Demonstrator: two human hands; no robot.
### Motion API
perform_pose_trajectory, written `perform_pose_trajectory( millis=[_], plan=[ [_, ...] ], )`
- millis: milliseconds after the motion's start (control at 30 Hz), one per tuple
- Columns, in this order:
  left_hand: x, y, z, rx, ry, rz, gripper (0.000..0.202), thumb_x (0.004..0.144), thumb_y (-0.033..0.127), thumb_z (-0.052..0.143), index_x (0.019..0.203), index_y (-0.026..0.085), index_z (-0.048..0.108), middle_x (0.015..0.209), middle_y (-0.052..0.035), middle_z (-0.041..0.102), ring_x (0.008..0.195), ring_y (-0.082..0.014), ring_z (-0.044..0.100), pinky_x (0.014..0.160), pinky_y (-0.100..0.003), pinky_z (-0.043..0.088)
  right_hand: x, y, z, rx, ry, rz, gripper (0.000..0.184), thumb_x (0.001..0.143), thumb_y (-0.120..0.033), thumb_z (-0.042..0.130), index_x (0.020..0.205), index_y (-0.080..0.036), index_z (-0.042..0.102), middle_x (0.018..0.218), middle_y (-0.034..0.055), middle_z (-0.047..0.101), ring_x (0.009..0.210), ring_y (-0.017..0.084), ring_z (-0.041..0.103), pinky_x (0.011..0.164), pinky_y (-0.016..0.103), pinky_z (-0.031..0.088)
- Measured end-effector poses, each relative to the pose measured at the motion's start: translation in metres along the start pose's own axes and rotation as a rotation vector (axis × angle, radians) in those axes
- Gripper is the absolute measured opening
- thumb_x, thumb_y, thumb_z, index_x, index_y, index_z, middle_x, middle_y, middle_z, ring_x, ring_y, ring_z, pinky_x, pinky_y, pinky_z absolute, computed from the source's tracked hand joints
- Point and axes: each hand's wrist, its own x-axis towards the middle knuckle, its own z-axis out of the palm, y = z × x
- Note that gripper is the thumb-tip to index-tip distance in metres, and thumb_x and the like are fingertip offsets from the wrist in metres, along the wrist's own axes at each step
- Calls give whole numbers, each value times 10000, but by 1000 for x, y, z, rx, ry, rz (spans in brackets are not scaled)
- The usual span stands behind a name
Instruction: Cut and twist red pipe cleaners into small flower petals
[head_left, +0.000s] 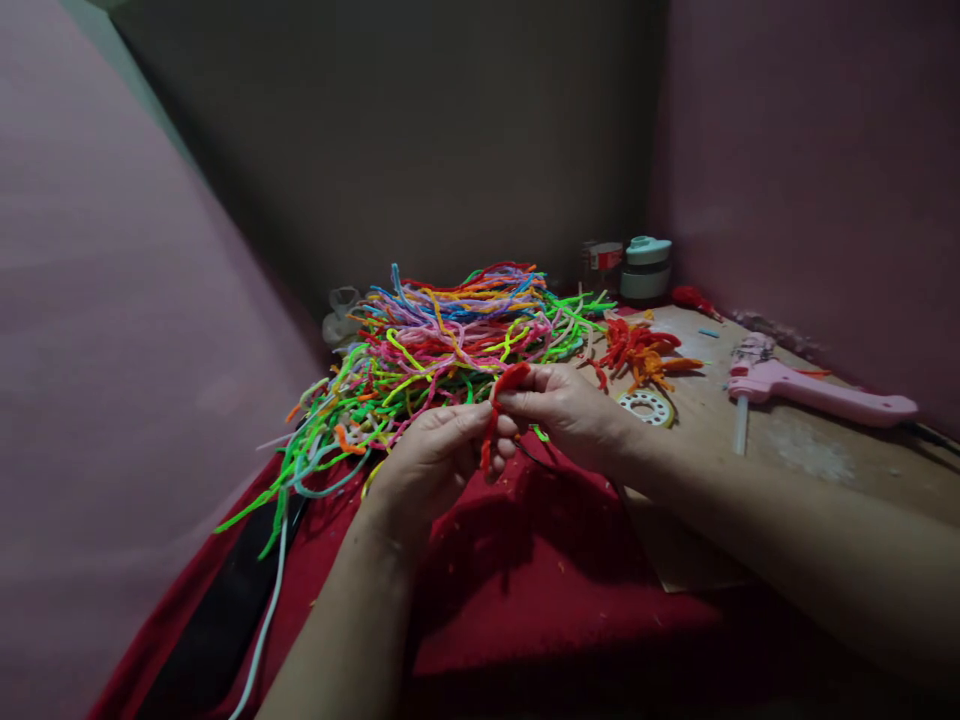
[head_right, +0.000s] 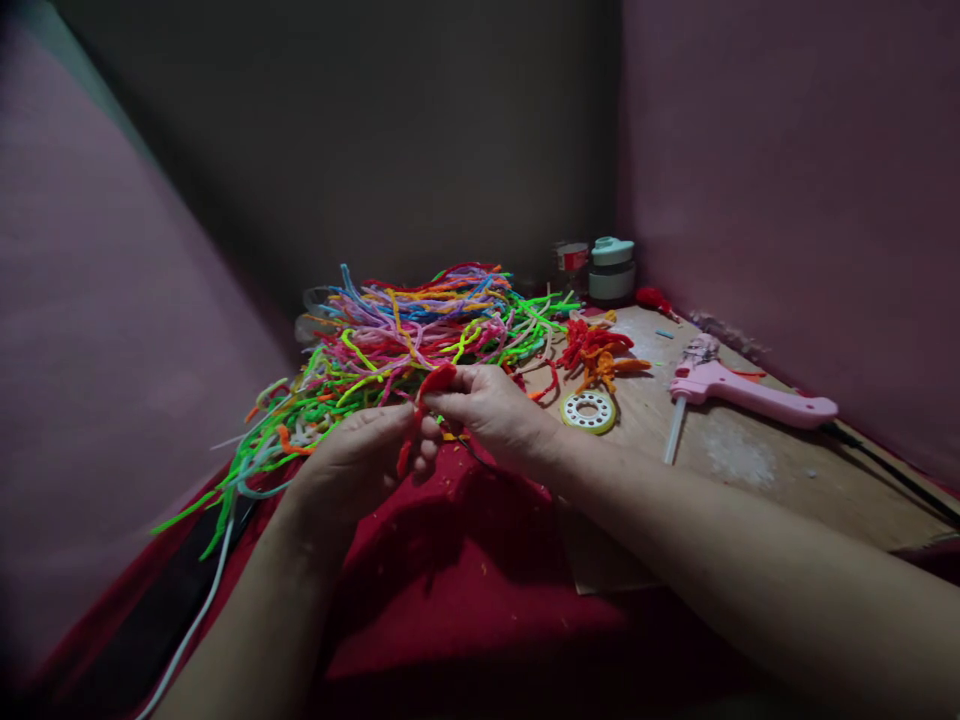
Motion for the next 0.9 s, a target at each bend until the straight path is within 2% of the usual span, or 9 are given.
perform_pose_trajectory(
  millis=[133, 300, 367, 400, 500, 600, 667, 800, 900],
  plan=[
    [-1, -1, 4, 308, 120, 123, 234, 797, 317, 563, 746, 120, 678, 653, -46, 634, 538, -98, 514, 519, -217, 382, 1, 2, 1, -153, 121, -36, 146, 697, -263, 612, 652, -140, 547, 562, -33, 533, 521, 81, 479, 563, 242, 391],
    [0, -12, 23, 1315, 513, 611, 283, 834, 281, 479, 644, 140, 633, 617, -58, 573, 626, -157, 511, 622, -287, 368, 2, 7, 5, -365, 316, -67, 109, 708, -207, 543, 623, -144, 517, 592, -42, 478, 568, 80, 401, 572, 236, 339],
    [-1, -16, 28, 1576, 580, 718, 294, 840, 253, 456, 613, 148, 611, 615, -67, 563, 646, -174, 512, 649, -308, 359, 2, 6, 6, -405, 338, -55, 108, 714, -199, 528, 624, -141, 515, 612, -32, 487, 593, 88, 409, 590, 241, 340],
    [-2, -17, 28, 1610, 582, 730, 293, 844, 248, 449, 619, 151, 608, 618, -67, 563, 651, -177, 513, 654, -310, 357, 1, 5, 6, -408, 336, -47, 101, 715, -196, 525, 630, -140, 521, 612, -30, 487, 592, 88, 407, 584, 240, 336],
    [-3, -14, 26, 1342, 522, 623, 280, 854, 282, 451, 664, 158, 614, 622, -39, 564, 618, -151, 506, 627, -278, 361, 1, 2, 5, -353, 311, -6, 80, 701, -187, 531, 638, -138, 535, 574, -41, 466, 541, 78, 376, 535, 230, 309],
    [-3, -4, 19, 832, 395, 340, 336, 847, 360, 464, 611, 158, 595, 543, -1, 534, 521, -116, 459, 540, -244, 346, 0, 1, 3, -275, 234, 24, 80, 693, -180, 534, 625, -139, 546, 558, -37, 489, 512, 72, 387, 512, 221, 306],
    [-2, 1, 17, 631, 292, 216, 340, 825, 368, 496, 587, 149, 601, 533, 0, 547, 515, -110, 462, 530, -235, 351, 0, 1, 2, -246, 188, 37, 88, 697, -174, 535, 620, -137, 558, 565, -25, 519, 510, 74, 415, 513, 220, 318],
    [0, 1, 16, 565, 283, 190, 246, 784, 299, 560, 620, 134, 640, 548, -4, 580, 516, -97, 476, 522, -218, 357, -1, 1, 1, -201, 202, 36, 99, 695, -202, 583, 625, -132, 576, 540, -28, 517, 497, 75, 430, 508, 224, 321],
    [1, -3, 17, 447, 271, 199, 246, 793, 288, 534, 629, 137, 639, 555, -5, 592, 481, -91, 474, 494, -216, 363, -2, 1, 1, -148, 133, 6, 146, 697, -254, 624, 628, -130, 589, 531, -20, 538, 503, 82, 457, 528, 234, 336]
  ],
)
